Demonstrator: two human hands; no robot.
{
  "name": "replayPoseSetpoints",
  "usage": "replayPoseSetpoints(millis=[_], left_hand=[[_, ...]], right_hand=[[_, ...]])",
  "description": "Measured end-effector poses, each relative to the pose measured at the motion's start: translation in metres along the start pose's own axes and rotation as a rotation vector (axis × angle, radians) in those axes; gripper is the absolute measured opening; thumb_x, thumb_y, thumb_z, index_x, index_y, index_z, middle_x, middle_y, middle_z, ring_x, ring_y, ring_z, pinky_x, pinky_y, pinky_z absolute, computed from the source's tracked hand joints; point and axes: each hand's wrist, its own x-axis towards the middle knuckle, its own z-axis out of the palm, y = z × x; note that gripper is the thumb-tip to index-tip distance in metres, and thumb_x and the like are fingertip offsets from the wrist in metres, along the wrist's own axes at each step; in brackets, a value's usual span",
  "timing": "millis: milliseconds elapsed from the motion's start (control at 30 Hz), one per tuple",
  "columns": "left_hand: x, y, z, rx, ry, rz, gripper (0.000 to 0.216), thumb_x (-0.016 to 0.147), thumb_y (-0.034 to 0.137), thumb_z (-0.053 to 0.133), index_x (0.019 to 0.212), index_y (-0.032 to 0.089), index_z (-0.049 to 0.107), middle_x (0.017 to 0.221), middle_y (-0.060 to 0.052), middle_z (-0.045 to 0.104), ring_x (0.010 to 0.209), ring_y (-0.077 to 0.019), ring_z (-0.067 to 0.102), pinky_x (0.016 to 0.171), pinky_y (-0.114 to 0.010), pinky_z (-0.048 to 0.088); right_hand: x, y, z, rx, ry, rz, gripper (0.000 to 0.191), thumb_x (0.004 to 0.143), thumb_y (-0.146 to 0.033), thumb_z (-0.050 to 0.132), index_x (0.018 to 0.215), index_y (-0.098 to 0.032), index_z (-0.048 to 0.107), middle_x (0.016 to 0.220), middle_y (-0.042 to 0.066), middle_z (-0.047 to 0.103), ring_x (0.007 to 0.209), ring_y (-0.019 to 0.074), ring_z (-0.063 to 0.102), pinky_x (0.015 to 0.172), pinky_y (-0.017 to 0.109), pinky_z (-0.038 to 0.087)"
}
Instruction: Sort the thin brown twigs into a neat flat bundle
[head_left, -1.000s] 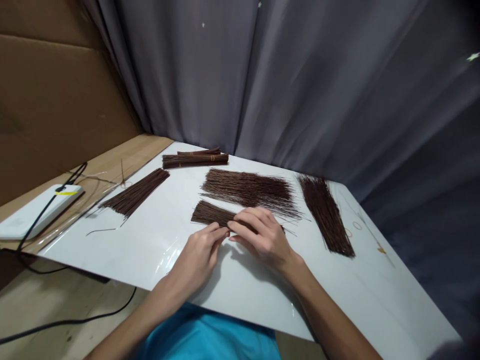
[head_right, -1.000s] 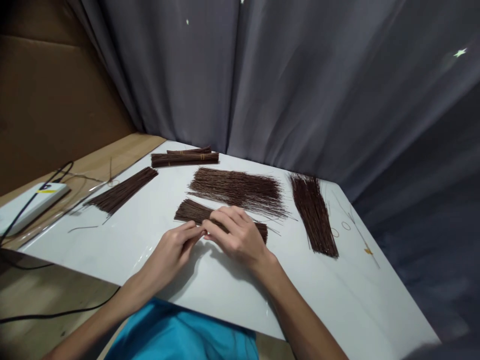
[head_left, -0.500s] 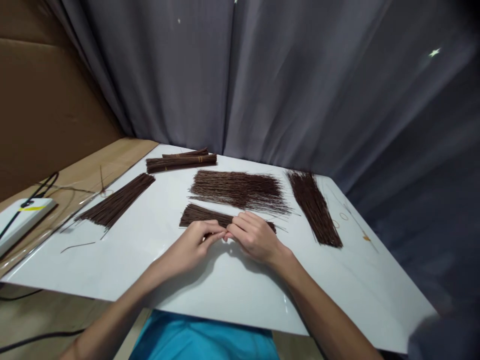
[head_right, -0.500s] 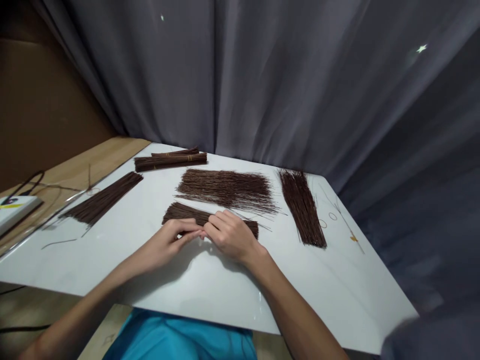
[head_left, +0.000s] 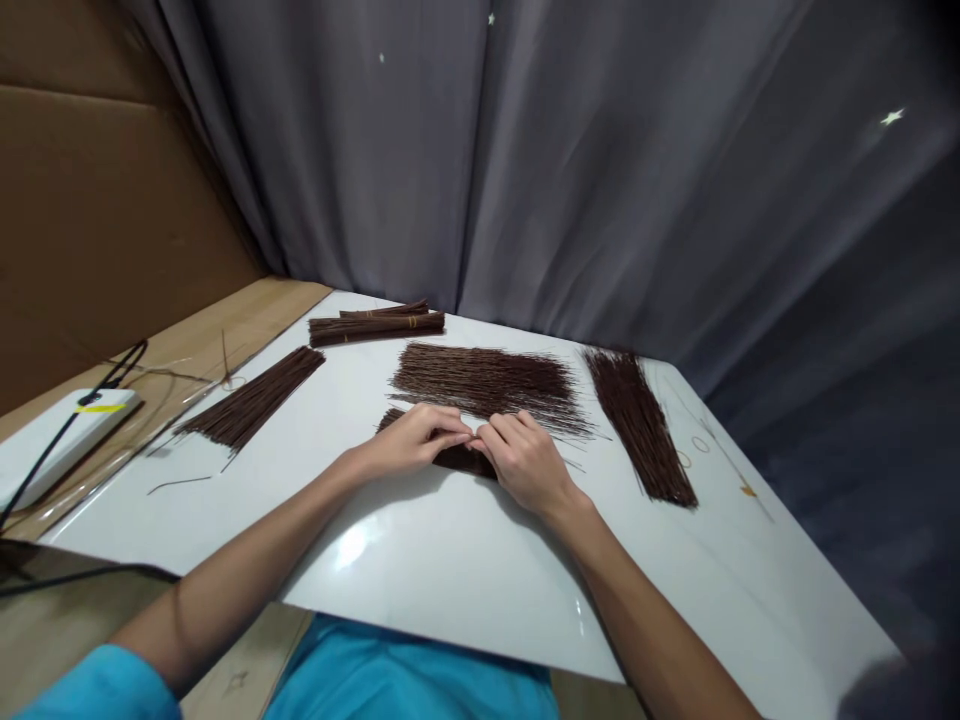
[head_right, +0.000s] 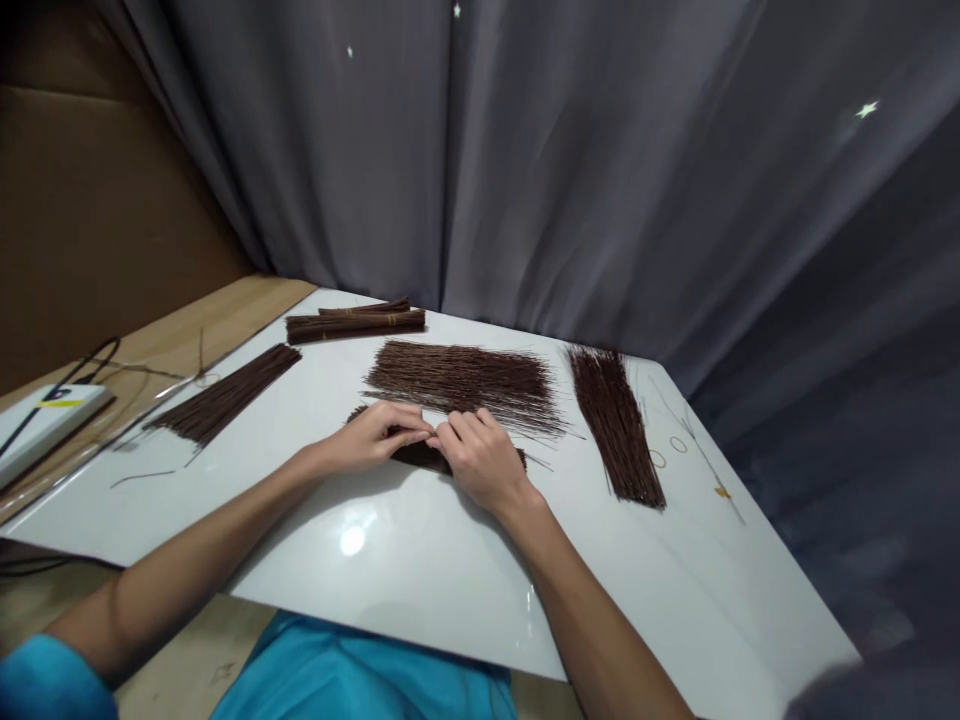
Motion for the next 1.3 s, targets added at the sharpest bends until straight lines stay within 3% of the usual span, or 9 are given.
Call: replayPoseSetpoints(millis=[167,433,733,1000,1133,1300], left_hand=[[-0.015,-0.017,0.008,0.262,0.084,0.009,0.032,0.111,0.024,0.047,0.109,0.019,0.078,0.095,-0.007,0.068,0.086,-0.0188,0.065,0.079,-0.029,0.046],[-0.022,-0.023,0.012,0.490,0.180,0.009,0.027,0.106,0.013,0.047,0.113,0.022,0.072,0.093,-0.004,0.067,0.074,-0.0162,0.062,0.063,-0.028,0.041],[-0.023,-0.019,0.018,0.513,0.154,-0.048,0.026,0.103,0.009,0.049,0.107,0.022,0.072,0.094,-0.003,0.068,0.073,-0.0157,0.062,0.062,-0.029,0.039],[-0.025,-0.025,0.018,0.530,0.117,-0.016,0.030,0.106,0.014,0.049,0.112,0.025,0.077,0.095,-0.004,0.071,0.075,-0.0156,0.065,0.062,-0.028,0.042],[-0.027,-0.030,0.007,0.528,0.118,-0.014,0.032,0.112,0.026,0.047,0.117,0.026,0.078,0.100,-0.005,0.074,0.080,-0.0174,0.069,0.066,-0.029,0.045],[-0.029,-0.033,-0.029,0.482,0.155,-0.074,0.036,0.114,0.037,0.044,0.117,0.027,0.078,0.106,-0.005,0.078,0.091,-0.0197,0.072,0.077,-0.030,0.049]], right_hand=[[0.002,-0.004,-0.004,0.054,-0.035,0.121,0.026,0.116,-0.024,0.043,0.118,-0.014,0.066,0.097,0.009,0.066,0.086,0.0252,0.055,0.084,0.039,0.036],[0.002,-0.008,-0.002,0.165,-0.081,0.280,0.037,0.103,-0.001,0.045,0.127,-0.018,0.066,0.117,0.012,0.068,0.089,0.0266,0.056,0.086,0.039,0.042],[0.001,-0.009,0.005,0.443,-0.029,0.511,0.027,0.114,-0.021,0.043,0.119,-0.025,0.069,0.112,0.006,0.073,0.097,0.0232,0.069,0.084,0.034,0.048],[-0.001,-0.003,0.001,0.361,-0.137,0.423,0.020,0.113,-0.030,0.054,0.104,-0.027,0.071,0.097,0.003,0.072,0.092,0.0226,0.067,0.073,0.033,0.042],[-0.002,0.004,0.000,0.397,-0.048,0.436,0.021,0.113,-0.028,0.052,0.104,-0.026,0.072,0.099,0.005,0.073,0.096,0.0242,0.066,0.079,0.035,0.045],[0.007,0.034,-0.005,0.497,0.069,0.462,0.026,0.113,-0.032,0.049,0.103,-0.026,0.072,0.100,0.006,0.073,0.095,0.0250,0.066,0.085,0.037,0.049]])
